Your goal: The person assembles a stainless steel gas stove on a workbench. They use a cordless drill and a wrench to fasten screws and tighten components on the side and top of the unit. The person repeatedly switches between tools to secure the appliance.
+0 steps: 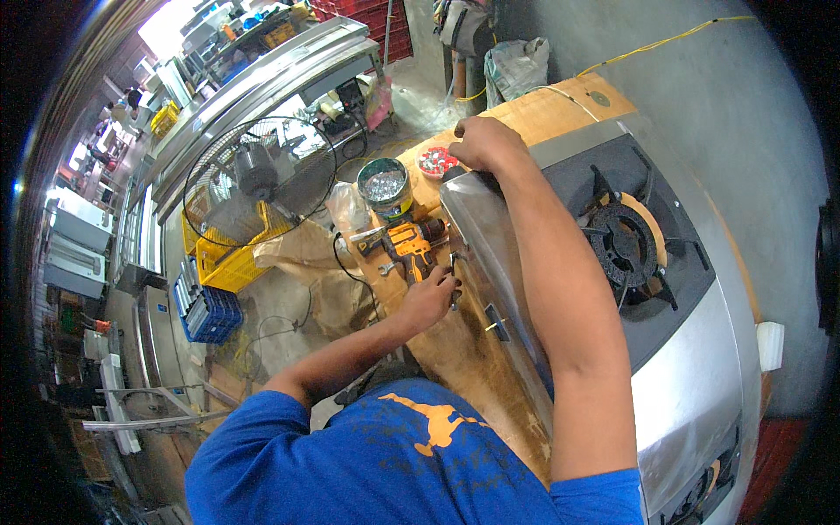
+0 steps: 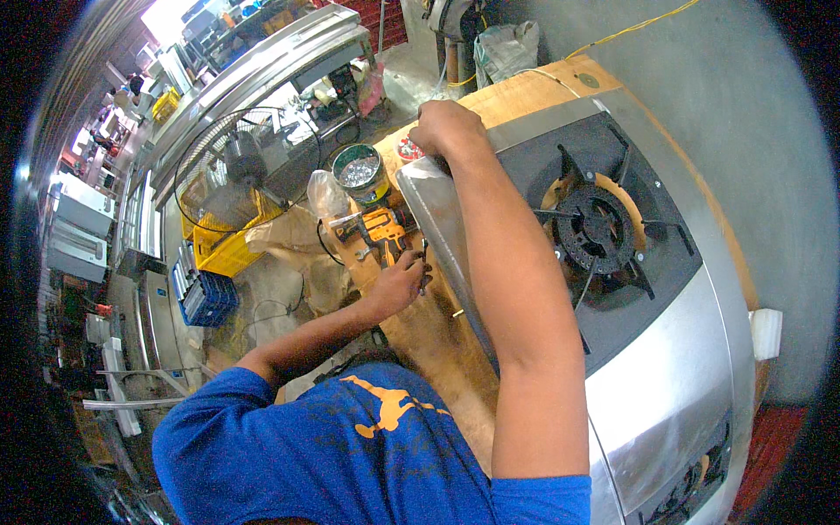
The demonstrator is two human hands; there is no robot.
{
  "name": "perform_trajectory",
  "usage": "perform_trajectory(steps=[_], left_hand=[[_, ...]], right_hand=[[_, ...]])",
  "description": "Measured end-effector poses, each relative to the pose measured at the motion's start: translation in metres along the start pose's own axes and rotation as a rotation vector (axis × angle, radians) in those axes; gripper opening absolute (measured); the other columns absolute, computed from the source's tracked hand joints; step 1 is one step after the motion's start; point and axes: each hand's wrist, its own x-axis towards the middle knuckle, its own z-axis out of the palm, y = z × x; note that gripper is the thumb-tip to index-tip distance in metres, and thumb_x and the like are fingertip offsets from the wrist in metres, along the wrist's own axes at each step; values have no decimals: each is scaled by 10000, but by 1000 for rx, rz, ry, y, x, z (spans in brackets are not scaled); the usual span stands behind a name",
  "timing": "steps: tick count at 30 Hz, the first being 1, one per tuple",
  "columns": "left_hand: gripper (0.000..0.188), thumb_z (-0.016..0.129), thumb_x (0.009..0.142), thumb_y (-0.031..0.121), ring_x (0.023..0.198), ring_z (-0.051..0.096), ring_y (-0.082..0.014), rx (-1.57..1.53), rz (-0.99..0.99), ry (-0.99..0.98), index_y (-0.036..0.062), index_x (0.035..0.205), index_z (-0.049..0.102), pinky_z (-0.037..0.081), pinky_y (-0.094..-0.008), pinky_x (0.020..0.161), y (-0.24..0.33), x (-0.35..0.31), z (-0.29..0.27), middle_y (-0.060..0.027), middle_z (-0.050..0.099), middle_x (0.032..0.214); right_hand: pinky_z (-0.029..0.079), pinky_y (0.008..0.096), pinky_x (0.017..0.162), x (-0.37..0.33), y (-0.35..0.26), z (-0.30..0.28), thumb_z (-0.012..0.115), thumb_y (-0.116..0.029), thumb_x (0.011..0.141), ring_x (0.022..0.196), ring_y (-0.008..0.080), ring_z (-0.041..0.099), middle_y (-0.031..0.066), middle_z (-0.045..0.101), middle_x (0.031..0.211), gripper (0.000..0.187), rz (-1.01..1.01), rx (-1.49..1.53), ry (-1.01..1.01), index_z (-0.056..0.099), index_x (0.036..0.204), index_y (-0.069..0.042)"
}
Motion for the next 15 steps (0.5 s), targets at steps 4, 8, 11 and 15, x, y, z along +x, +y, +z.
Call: perform_trajectory(steps=[4,8,11,15], left_hand=[[247,621,844,141,847,653,-391,139,6,-137,70,1071,553,555,-477,699,-1,-5,-2,-207,519,1167],[257,632,833,155,901,651,-395,117,73,-118,68,1065,567,548,-473,731,-5,-9,0,-229,516,1211],[247,630,844,162,917,650,-395,115,63,-84,68,1066,574,537,-479,757,-3,-9,-1,-218,528,1226],[169,602,915,177,924,656,-378,-86,-31,34,67,1042,586,526,-473,766,2,-4,-14,-194,593,1152]], right_hand=[[485,426,1003,1,0,0,655,-387,802,1180,320,618,158,642,1286,558,-8,-11,-10,639,1289,-115],[490,444,998,-2,-2,-1,655,-279,792,1165,330,631,179,648,1264,467,-19,29,31,672,1222,-94],[492,443,995,-4,-3,-2,656,-284,789,1160,331,633,179,654,1254,468,-13,13,38,673,1215,-91],[496,444,989,-5,-1,-1,662,-285,782,1149,332,637,179,657,1246,459,-28,43,59,681,1195,-86]])
